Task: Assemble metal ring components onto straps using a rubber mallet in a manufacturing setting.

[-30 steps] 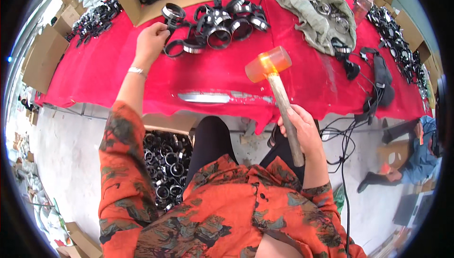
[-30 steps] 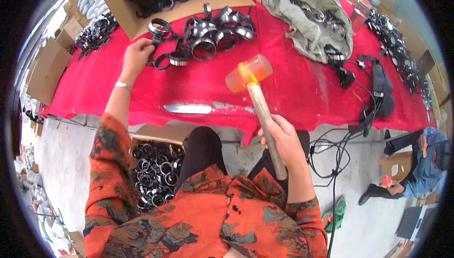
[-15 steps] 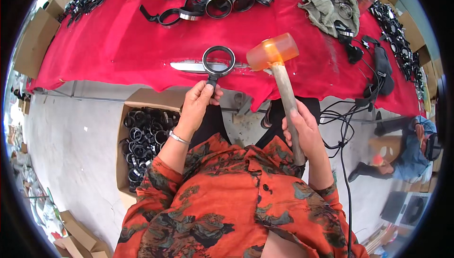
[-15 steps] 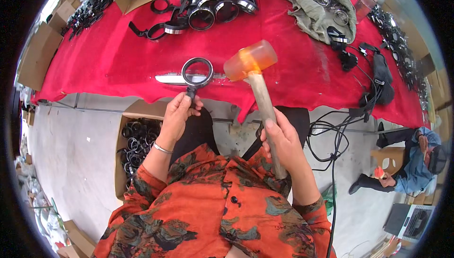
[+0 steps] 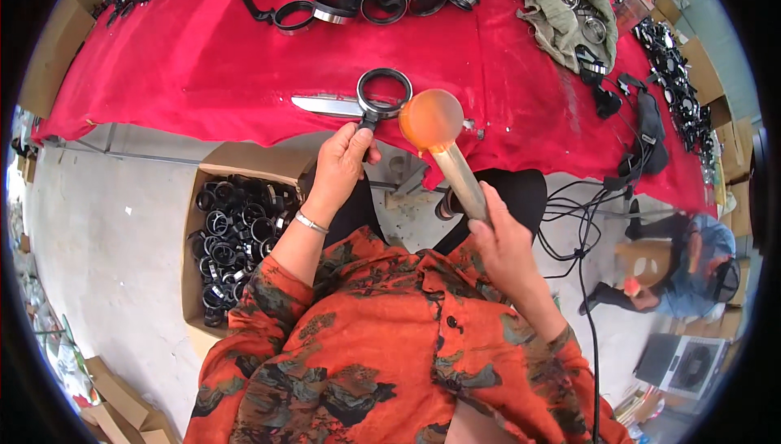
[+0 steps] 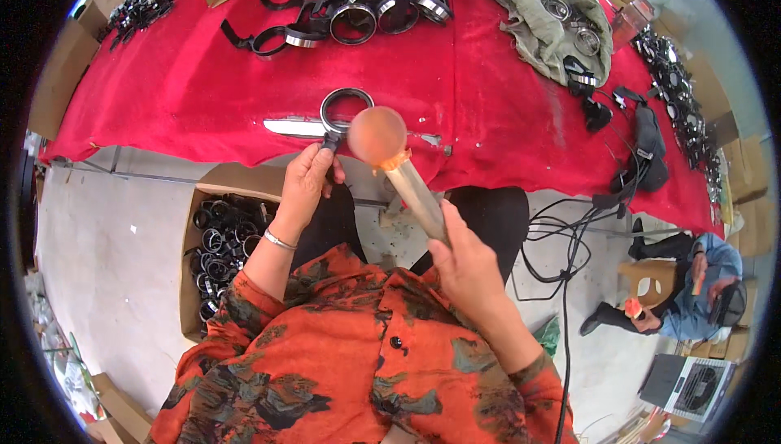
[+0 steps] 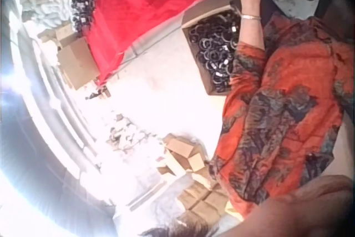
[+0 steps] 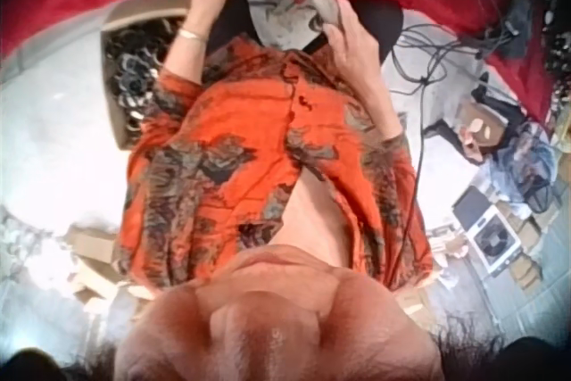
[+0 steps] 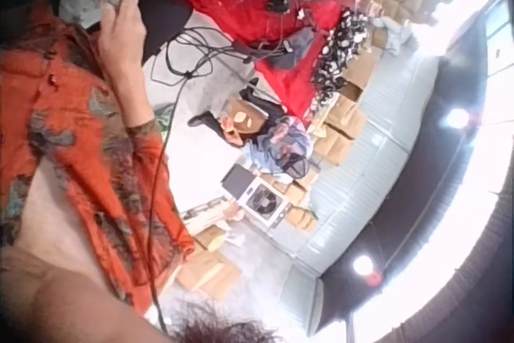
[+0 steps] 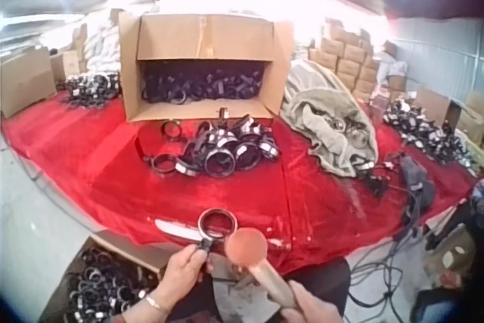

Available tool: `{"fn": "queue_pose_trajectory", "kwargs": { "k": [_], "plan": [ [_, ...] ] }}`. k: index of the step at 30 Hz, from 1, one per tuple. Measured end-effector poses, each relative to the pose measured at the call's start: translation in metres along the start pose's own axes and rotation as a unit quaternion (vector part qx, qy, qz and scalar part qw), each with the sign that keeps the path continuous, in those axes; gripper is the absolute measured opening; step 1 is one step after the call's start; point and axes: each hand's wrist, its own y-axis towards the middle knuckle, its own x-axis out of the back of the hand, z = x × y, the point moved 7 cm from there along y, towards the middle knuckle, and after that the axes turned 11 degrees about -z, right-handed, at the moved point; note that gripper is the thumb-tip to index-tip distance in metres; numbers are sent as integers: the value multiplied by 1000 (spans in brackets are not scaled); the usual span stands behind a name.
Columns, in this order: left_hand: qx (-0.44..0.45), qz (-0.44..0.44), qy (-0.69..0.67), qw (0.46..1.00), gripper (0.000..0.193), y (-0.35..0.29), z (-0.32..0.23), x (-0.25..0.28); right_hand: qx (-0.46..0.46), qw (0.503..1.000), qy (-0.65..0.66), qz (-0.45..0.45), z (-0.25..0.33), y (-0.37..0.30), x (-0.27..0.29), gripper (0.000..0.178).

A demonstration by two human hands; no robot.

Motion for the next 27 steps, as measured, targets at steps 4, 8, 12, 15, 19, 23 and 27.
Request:
{"fn": "queue_pose_trajectory", "kwargs": {
  "k": [4,8,12,15,19,23,27],
  "plan": [
    [10,0,-4,1000,31,-1,2,5,-108,994,25,-24,5,18,25,41],
    [21,12,8,1000,30,-4,4,1,-144,972,151,-106,24,46,25,45],
    [3,19,-5,1000,31,-2,-1,-7,-57,995,-12,-84,-37,66,-22,41],
    [4,0,12,1000,30,0,0,2,-111,992,60,-22,-5,106,-6,40],
    [7,1,19,1000,30,-3,0,3,-119,983,114,-84,23,98,2,43],
    [12,16,21,1000,30,-6,1,1,-35,999,-40,3,11,117,-30,39],
    [35,-2,31,999,31,-3,4,4,-49,997,10,51,14,134,-30,40]
  ]
}}
